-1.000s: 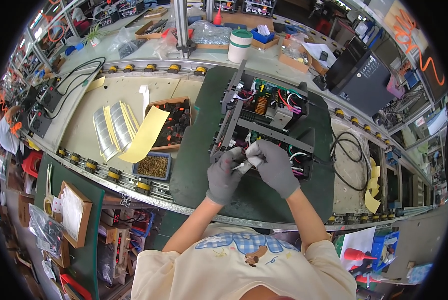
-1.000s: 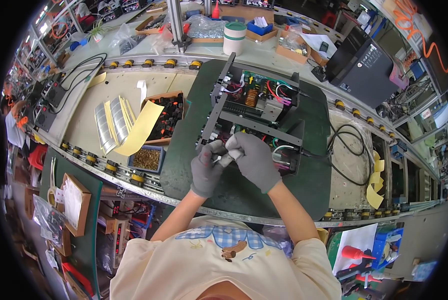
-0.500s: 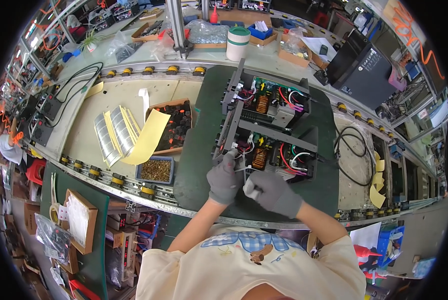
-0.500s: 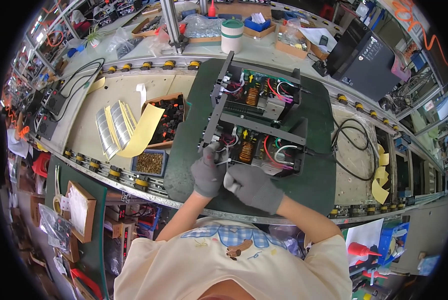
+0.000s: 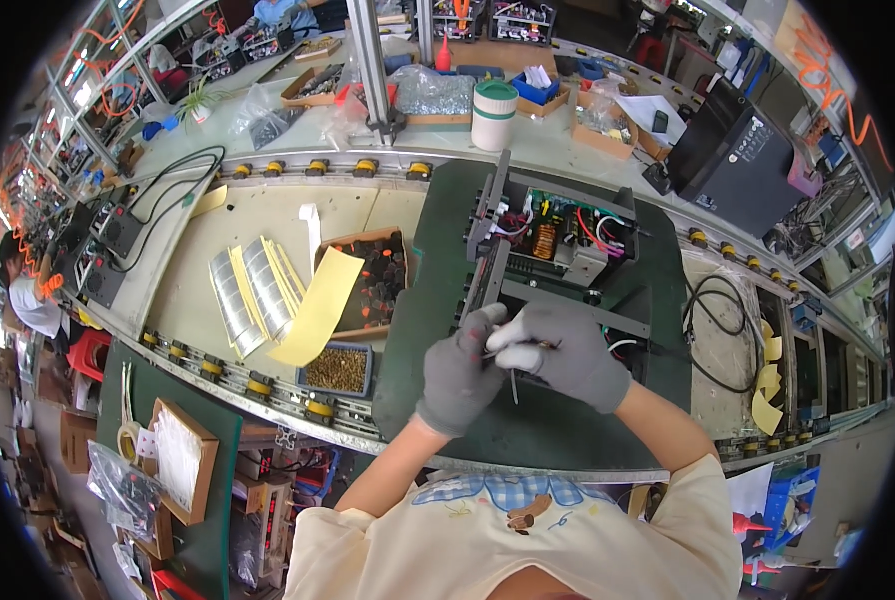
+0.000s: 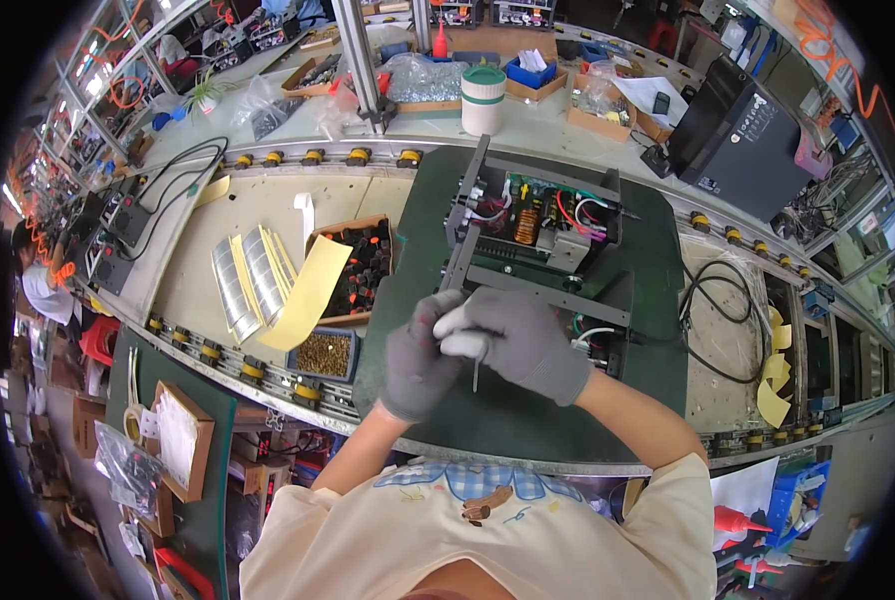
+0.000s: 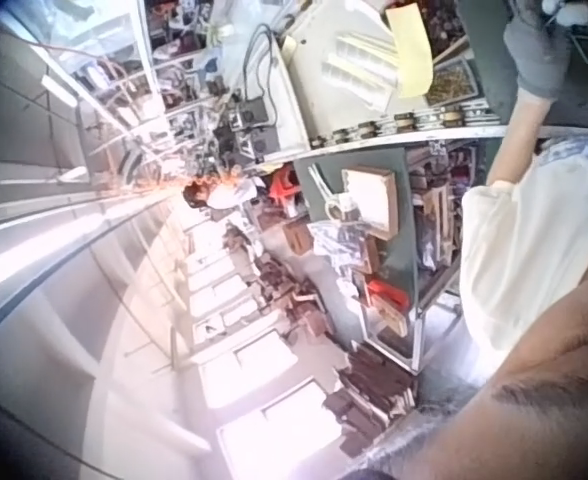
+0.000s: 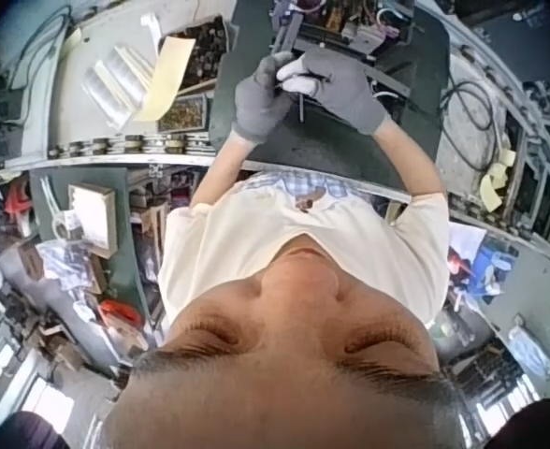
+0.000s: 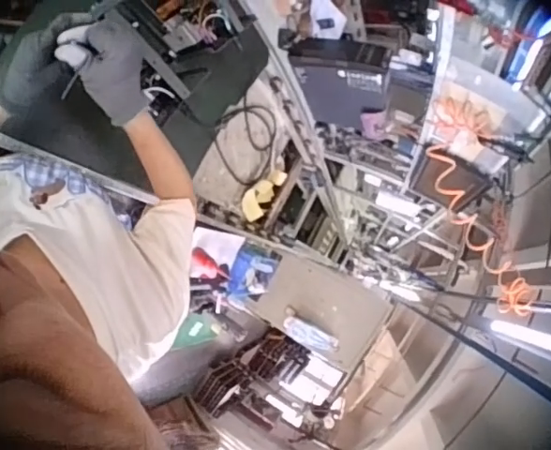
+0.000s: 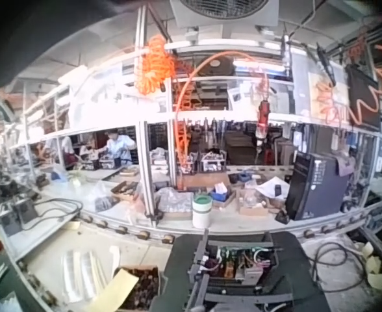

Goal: Assembling and inspecting electronic components and power supply units on an industrial assembly line.

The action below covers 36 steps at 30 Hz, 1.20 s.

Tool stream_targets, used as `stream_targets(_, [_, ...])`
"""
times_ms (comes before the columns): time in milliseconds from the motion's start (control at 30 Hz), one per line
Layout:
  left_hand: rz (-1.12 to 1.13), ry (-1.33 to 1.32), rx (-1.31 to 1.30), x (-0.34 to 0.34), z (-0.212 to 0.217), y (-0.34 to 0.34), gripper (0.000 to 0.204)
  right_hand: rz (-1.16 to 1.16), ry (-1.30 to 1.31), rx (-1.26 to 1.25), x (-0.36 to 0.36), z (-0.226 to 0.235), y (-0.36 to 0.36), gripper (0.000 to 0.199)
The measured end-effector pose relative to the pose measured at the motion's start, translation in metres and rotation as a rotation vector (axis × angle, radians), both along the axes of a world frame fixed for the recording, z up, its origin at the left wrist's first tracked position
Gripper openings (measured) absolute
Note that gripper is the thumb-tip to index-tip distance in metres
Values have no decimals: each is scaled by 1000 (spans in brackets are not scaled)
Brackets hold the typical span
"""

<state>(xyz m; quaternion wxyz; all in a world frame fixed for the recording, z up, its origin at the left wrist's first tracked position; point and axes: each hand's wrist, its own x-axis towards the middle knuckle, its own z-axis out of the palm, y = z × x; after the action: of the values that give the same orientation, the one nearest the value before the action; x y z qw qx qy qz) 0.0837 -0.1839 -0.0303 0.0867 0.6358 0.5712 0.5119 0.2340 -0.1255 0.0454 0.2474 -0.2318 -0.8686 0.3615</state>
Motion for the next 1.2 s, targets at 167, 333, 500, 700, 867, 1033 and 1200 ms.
stream_targets(167, [63,-50,0,-68,-8,55,47,-438,447,10,20,33,80,12])
stream_targets(333, [9,363,-292,-78,-44,140,43,-627,223,250,17,10,158,13])
stream_targets(500, [107,406,-350,-74,-58,185,30,-641,62,356,1,-8,185,15])
stream_targets(700, [6,227,-293,-51,-66,210,31,-662,-57,402,-8,-29,222,21])
stream_targets(867, [-50,185,-364,-48,-109,236,28,-682,-130,428,-19,-33,236,19])
stream_targets(1033, [-333,-868,-833,-22,-72,246,23,-648,-134,434,-14,-43,243,21])
stream_targets(1200, [-246,-1278,-934,-17,-67,254,18,-644,-122,311,-19,-46,252,23])
